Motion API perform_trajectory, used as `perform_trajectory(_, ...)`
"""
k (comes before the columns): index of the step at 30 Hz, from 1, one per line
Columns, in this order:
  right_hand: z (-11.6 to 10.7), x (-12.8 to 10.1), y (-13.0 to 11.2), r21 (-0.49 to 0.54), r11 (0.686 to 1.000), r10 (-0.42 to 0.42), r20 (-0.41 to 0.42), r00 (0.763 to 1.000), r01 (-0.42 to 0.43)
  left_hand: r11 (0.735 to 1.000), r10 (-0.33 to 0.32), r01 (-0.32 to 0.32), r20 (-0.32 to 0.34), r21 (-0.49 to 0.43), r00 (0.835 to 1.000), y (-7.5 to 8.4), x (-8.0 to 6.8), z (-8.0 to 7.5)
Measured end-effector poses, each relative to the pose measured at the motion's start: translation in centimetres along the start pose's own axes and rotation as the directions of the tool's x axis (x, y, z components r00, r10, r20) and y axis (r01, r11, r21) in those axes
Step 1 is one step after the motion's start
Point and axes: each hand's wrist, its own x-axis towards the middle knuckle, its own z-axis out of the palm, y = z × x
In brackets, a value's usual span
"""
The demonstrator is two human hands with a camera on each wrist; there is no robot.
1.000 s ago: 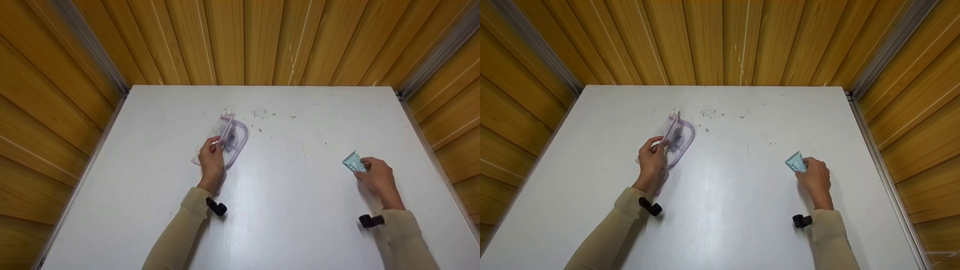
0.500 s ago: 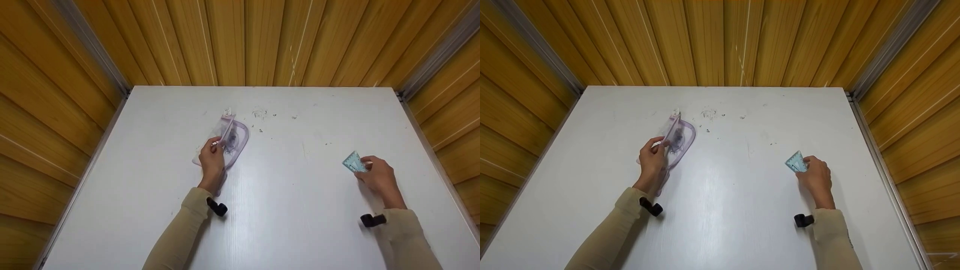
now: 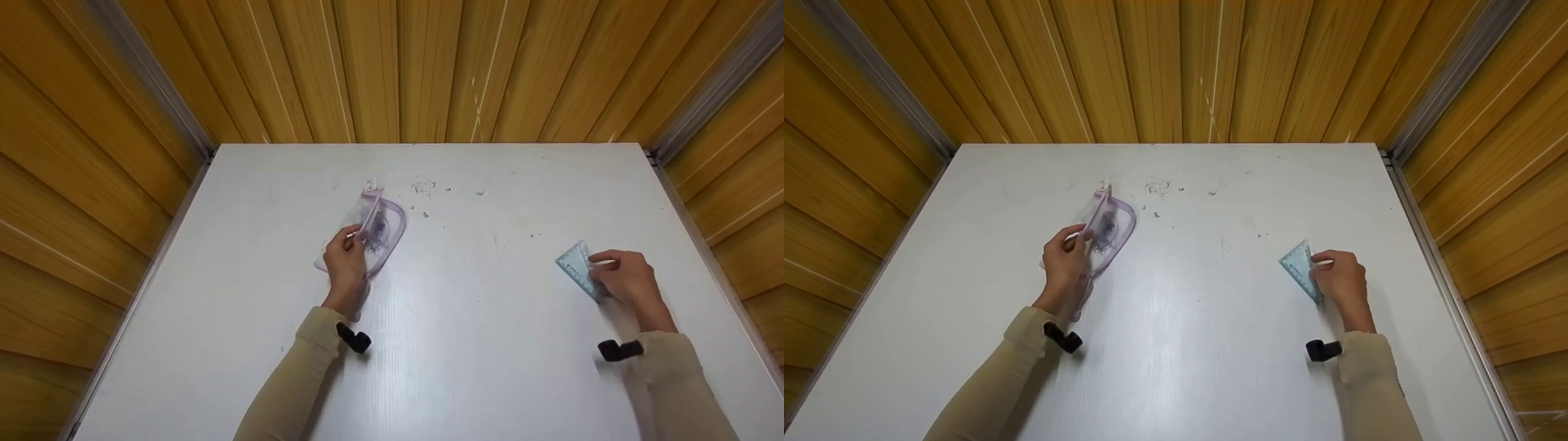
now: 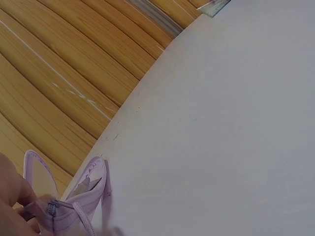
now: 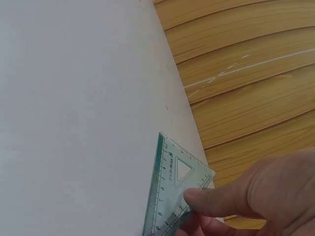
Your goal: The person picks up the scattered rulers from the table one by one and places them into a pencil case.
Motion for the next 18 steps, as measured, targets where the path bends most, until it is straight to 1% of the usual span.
perform_trajectory(4, -0.4, 0.4, 0.3, 0.051, 0.999, 0.003, 0.044, 0.999, -0.006, 0.999, 0.020, -0.020, -0.001, 0.031, 1.000, -0.1, 0.0, 0.1)
perform_trajectory(7, -0.4, 0.8, 0.3, 0.118, 0.993, 0.005, 0.082, 0.997, -0.015, 0.998, 0.029, -0.029, -0.001, 0.050, 1.000, -0.1, -0.1, 0.1)
perform_trajectory(12, -0.3, 1.3, 0.0, 0.240, 0.969, 0.034, 0.134, 0.990, -0.066, 0.997, 0.037, -0.037, 0.000, 0.072, 0.999, -0.1, -0.1, 0.2)
perform_trajectory(15, -0.2, 1.6, -0.5, 0.277, 0.958, 0.025, 0.159, 0.987, -0.069, 0.995, 0.037, -0.037, 0.003, 0.089, 0.999, -0.1, -0.1, 0.2)
perform_trajectory(18, -0.1, 1.9, -1.1, 0.283, 0.958, -0.004, 0.175, 0.985, -0.047, 0.995, 0.034, -0.034, 0.005, 0.099, 0.999, -0.1, -0.1, 0.1)
